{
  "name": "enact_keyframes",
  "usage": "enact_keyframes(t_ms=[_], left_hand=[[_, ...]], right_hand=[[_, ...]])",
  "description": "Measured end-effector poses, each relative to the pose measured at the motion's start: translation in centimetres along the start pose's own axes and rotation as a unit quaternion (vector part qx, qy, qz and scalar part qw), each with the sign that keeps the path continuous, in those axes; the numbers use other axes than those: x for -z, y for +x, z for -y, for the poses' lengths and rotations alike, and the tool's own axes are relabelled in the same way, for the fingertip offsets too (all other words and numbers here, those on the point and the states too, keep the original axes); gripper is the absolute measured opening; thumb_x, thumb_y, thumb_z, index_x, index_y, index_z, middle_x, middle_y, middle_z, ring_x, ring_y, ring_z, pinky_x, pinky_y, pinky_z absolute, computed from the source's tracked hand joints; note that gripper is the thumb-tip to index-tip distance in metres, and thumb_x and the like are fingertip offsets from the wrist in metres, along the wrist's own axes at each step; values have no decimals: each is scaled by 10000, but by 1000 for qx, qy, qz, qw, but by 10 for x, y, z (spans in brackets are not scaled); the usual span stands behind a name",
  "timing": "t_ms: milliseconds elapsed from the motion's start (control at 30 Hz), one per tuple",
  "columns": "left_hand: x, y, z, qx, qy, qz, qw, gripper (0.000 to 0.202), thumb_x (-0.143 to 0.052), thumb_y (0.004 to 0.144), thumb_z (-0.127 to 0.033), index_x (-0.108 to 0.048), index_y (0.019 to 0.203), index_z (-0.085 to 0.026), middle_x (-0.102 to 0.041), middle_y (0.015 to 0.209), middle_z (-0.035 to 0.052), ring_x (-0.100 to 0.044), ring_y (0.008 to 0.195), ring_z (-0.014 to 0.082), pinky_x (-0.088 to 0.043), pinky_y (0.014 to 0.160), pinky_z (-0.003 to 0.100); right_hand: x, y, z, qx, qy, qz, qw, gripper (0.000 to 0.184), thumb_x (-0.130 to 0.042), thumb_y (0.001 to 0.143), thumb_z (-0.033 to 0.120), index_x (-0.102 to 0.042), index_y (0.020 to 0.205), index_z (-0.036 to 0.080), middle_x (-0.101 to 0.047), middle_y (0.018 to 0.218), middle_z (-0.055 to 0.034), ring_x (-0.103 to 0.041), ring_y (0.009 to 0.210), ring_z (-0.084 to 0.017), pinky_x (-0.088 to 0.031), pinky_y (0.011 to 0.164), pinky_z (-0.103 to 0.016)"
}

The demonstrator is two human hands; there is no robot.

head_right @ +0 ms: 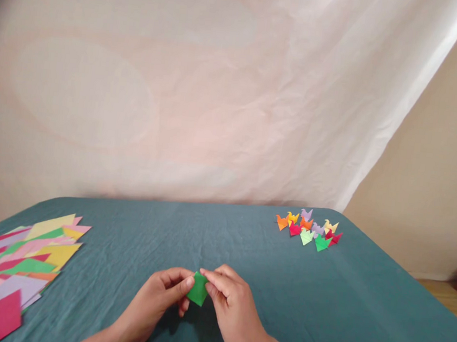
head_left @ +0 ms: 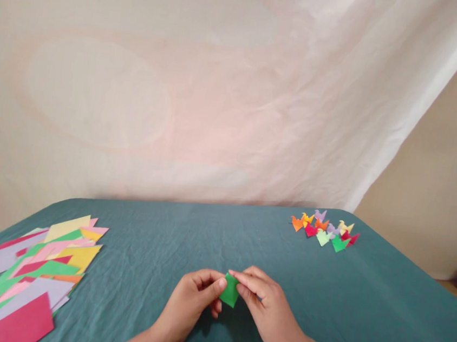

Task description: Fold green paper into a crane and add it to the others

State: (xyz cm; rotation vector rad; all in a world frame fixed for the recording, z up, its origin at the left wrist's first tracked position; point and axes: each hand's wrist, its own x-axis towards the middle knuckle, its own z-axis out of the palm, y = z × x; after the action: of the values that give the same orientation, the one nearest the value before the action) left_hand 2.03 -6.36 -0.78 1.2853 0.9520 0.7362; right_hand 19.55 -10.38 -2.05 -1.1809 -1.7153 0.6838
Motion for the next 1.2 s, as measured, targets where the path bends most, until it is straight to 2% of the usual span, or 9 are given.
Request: enact_keyframes(t_ms=[167, 467, 733, 933, 1033, 1200], left_hand=[[3, 0, 2, 4, 17, -5, 1000, 439, -648, 720, -556, -678, 715, -118, -583, 521, 6, -501, 468, 103, -393, 514, 217], [-1, -3, -4, -50, 92, -42, 994, 317, -641, 754, -440, -628, 647, -142, -519, 499, -31, -453, 449, 87, -349, 475, 198], [-5, -8, -2, -97, 202, -97, 970, 283, -596, 799, -386, -629, 628, -163, -550, 547, -14, -475, 481, 103, -366, 488, 196], [-3, -4, 1, -56, 151, -43, 986, 272, -591, 799, -399, -669, 726, -149, -595, 578, -6, -516, 517, 114, -387, 529, 201], [-2, -2, 1, -39, 149, -39, 987, 278, -595, 792, -388, -678, 708, -136, -602, 564, 2, -518, 524, 119, -379, 529, 204], [-2, -6, -1, -49, 171, -42, 983, 272, -590, 801, -373, -686, 706, -137, -613, 575, 8, -524, 538, 127, -376, 535, 208]], right_hand=[[0, 1, 1, 10, 9, 4, 1000, 271, -474, 944, 269, -658, 1143, 266, -600, 841, -26, -580, 758, -137, -467, 712, -242], [1, 1, 8, 4, 19, 17, 1000, 269, -456, 950, 256, -678, 1101, 240, -593, 810, -23, -576, 737, -135, -450, 679, -233], [0, 1, 12, 2, -1, 19, 1000, 227, -499, 923, 233, -719, 981, 241, -614, 764, -14, -575, 706, -134, -439, 652, -230], [0, 2, 10, -33, 4, -9, 999, 191, -549, 885, 181, -728, 933, 225, -635, 750, -7, -592, 695, -131, -433, 638, -224], [1, 2, 8, -44, 4, -8, 999, 169, -569, 865, 170, -728, 897, 219, -640, 737, -1, -591, 682, -129, -426, 625, -222], [1, 2, 9, -57, 10, -6, 998, 127, -583, 853, 180, -708, 830, 196, -640, 749, -1, -592, 695, -129, -425, 638, -221]])
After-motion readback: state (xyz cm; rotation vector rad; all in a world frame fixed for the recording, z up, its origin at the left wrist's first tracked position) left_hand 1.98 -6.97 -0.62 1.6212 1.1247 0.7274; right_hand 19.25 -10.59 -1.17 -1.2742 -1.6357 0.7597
